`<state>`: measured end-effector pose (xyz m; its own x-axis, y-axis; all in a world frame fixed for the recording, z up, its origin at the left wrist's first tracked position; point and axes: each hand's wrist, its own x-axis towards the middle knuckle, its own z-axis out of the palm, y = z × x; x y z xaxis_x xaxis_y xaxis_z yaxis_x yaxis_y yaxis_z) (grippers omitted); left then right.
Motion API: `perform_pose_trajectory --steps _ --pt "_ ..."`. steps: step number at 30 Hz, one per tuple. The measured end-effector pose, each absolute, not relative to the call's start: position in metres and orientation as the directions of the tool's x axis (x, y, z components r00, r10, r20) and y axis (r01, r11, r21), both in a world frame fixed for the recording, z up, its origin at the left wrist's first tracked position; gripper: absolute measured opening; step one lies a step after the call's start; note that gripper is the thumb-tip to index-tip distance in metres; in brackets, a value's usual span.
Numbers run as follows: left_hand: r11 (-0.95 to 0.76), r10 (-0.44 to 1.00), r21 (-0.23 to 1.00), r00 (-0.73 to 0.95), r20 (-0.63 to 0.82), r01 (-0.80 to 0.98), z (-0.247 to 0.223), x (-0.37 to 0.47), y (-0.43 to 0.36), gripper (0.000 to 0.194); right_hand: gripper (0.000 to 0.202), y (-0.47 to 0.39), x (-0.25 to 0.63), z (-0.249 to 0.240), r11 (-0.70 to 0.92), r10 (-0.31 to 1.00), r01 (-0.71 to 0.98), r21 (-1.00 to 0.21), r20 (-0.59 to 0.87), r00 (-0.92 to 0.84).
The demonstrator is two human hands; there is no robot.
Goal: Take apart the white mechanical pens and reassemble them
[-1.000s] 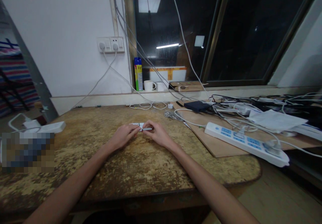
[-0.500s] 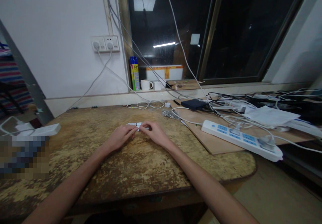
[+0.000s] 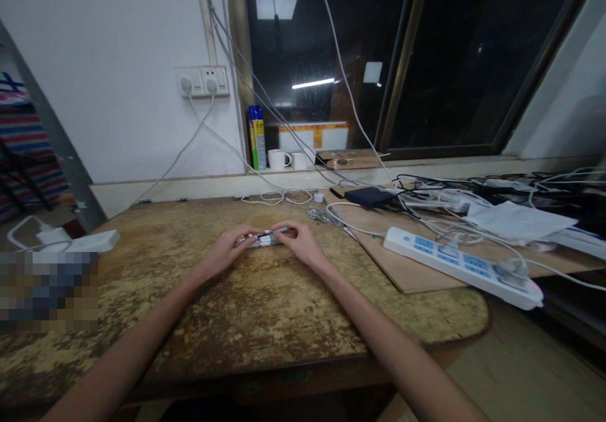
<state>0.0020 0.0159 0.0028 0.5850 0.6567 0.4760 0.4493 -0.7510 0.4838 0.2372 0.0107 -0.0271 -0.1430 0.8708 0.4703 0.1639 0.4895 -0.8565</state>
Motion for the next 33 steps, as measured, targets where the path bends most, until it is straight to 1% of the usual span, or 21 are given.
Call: perform_pose_trajectory --steps 5,9,11,14,17,20,22,25,27,30,33 --pt "-0.737 0.675 0.483 0.529 0.513 0.472 -0.001 -0.002 0.022 0.03 0.026 0.012 0.242 -0.025 0.435 0.9 0.176 -0.883 0.431 -0.065" --pt "-0.719 0.695 0.478 0.502 0.514 0.505 -0.001 -0.004 0.023 0.027 0.025 0.014 0.246 -0.026 0.362 0.931 0.051 -0.931 0.364 0.02" --pt "-0.706 0.707 0.48 0.496 0.504 0.521 -0.001 -0.004 0.023 0.026 0.023 0.016 0.248 -0.028 0.356 0.932 0.034 -0.934 0.357 0.065" --pt "-0.701 0.712 0.478 0.499 0.494 0.529 0.0 -0.003 0.022 0.024 0.022 0.019 0.249 -0.032 0.378 0.915 0.154 -0.913 0.394 0.09" --pt "-0.713 0.701 0.468 0.51 0.498 0.522 0.0 -0.002 0.02 0.022 0.026 0.02 0.246 -0.034 0.414 0.902 0.28 -0.866 0.431 -0.001" --pt "-0.723 0.69 0.454 0.525 0.498 0.52 0.0 0.0 0.019 0.021 0.031 0.018 0.242 -0.035 0.434 0.9 0.335 -0.837 0.424 -0.105" --pt "-0.732 0.681 0.445 0.54 0.494 0.516 0.001 0.0 0.018 0.021 0.034 0.015 0.239 -0.034 0.419 0.908 0.289 -0.861 0.391 -0.151" --pt "-0.739 0.674 0.451 0.558 0.484 0.501 0.004 0.001 0.016 0.023 0.038 0.011 0.238 -0.033 0.329 0.933 0.122 -0.936 0.303 -0.193" --pt "-0.731 0.682 0.471 0.552 0.479 0.495 0.006 0.0 0.015 0.024 0.042 0.009 0.238 -0.033 0.27 0.946 0.037 -0.962 0.258 -0.196" --pt "-0.706 0.708 0.499 0.524 0.474 0.503 0.008 -0.001 0.015 0.026 0.046 0.008 0.239 -0.033 0.244 0.954 -0.003 -0.97 0.24 -0.18" --pt "-0.694 0.72 0.512 0.501 0.481 0.505 0.007 -0.003 0.019 0.027 0.048 0.01 0.242 -0.032 0.255 0.955 0.024 -0.967 0.247 -0.165"
